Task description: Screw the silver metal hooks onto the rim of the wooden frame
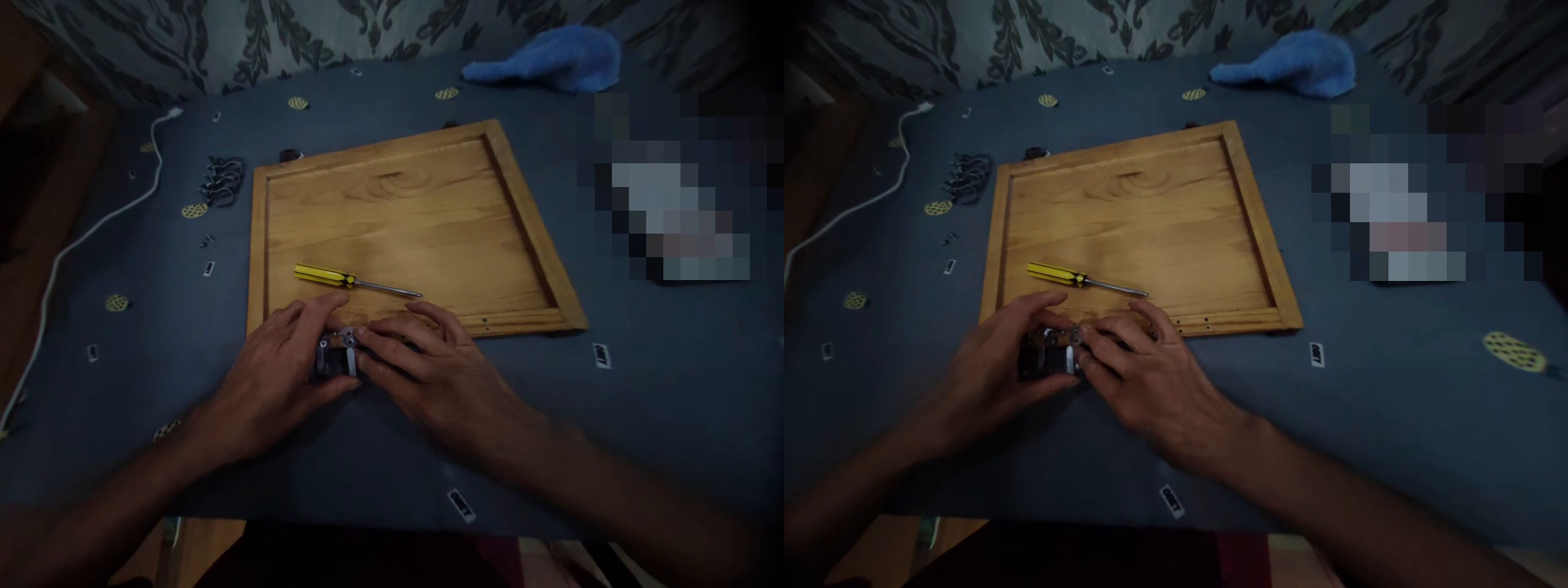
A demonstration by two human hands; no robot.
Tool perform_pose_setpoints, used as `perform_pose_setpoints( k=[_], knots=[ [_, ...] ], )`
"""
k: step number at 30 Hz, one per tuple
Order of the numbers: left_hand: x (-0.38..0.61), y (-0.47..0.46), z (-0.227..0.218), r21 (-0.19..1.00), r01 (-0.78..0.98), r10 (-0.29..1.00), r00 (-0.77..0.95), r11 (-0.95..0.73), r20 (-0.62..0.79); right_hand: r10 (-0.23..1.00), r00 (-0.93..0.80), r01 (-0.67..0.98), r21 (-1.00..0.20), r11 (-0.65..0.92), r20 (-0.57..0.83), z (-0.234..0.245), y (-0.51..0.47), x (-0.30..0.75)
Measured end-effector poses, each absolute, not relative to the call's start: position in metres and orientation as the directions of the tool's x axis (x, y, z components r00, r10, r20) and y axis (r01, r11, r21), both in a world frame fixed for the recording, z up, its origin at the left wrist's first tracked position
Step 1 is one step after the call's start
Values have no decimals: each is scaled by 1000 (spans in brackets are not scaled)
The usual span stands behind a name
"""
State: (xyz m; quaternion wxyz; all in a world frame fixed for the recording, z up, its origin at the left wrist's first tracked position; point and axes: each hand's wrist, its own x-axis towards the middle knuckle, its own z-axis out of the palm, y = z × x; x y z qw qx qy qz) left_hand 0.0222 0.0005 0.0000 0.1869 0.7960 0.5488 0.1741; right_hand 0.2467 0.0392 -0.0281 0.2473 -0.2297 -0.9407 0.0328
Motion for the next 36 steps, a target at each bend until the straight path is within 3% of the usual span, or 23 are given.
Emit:
perform_pose_setpoints(
  k=[18, 25, 36],
  knots=[
    [23, 1, 2, 454, 820, 932, 357, -347, 67, 428, -816, 396, -163, 904, 388, -21, 40, 250],
    [16, 3, 12, 471, 792, 910, 411, -388, 57, 403, -812, 382, -138, 914, 422, -22, 42, 248],
    [-2, 11, 25, 586, 757, 934, 358, -288, -3, 405, -810, 391, -125, 912, 424, -20, 41, 248]
  ],
)
